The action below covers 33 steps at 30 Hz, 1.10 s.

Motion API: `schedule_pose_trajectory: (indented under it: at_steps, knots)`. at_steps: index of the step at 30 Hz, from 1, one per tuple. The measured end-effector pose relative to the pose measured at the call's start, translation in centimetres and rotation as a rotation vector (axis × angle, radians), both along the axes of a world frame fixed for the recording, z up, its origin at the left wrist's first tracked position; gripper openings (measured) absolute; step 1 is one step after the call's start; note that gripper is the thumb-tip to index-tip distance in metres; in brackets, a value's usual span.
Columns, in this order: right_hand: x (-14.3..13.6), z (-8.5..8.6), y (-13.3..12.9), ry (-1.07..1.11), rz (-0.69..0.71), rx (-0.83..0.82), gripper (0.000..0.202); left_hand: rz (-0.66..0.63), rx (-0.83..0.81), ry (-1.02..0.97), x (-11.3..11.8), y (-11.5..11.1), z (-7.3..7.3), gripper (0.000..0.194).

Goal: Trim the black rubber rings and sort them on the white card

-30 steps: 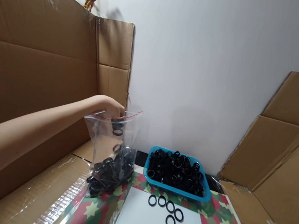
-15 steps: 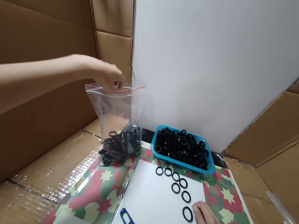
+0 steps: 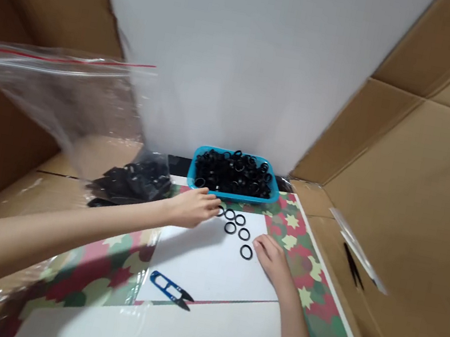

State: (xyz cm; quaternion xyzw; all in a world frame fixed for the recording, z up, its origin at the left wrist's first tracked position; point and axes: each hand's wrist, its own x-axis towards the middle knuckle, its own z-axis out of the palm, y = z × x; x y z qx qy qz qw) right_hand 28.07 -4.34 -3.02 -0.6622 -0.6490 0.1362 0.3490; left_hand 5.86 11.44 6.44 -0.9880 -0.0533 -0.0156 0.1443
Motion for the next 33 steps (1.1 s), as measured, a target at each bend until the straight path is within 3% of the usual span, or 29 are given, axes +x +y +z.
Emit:
schedule_pose_trajectory:
  at_steps: [2, 4, 7, 11, 16, 21, 27, 33]
  knots:
    - [0.2, 0.1, 0.3, -0.019, -0.033, -0.001, 0.023, 0.014, 0.025, -0.042, 0.6, 2.1, -1.8, 0.026]
    - [0.3, 0.1, 0.6, -0.032, -0.057, -0.008, 0.023, 0.005, 0.041, -0.057, 0.8, 3.3, -2.6, 0.033]
    - [0.3, 0.1, 0.8, -0.035, -0.068, -0.019, 0.023, -0.017, 0.045, -0.048, 0.8, 3.3, -3.3, 0.035]
    - [0.3, -0.2, 0.9, -0.025, -0.050, -0.035, 0.023, -0.002, 0.008, -0.017, 0.8, 2.8, -4.3, 0.023]
    - [0.3, -0.1, 0.7, -0.015, -0.039, -0.054, 0.022, 0.064, -0.096, 0.000, 1.1, 2.6, -3.0, 0.009]
    - [0.3, -0.1, 0.8, -0.014, -0.027, -0.057, 0.021, 0.239, -0.195, -0.011, 4.8, 0.6, -1.4, 0.015]
    - [0.6, 0.0, 1.0, -0.025, -0.046, -0.051, 0.020, 0.494, -0.248, 0.055, 9.8, -0.7, -3.0, 0.024]
    - [0.6, -0.1, 0.9, -0.039, -0.032, -0.052, 0.020, 0.555, -0.312, 0.059, 10.6, -1.1, -3.9, 0.027]
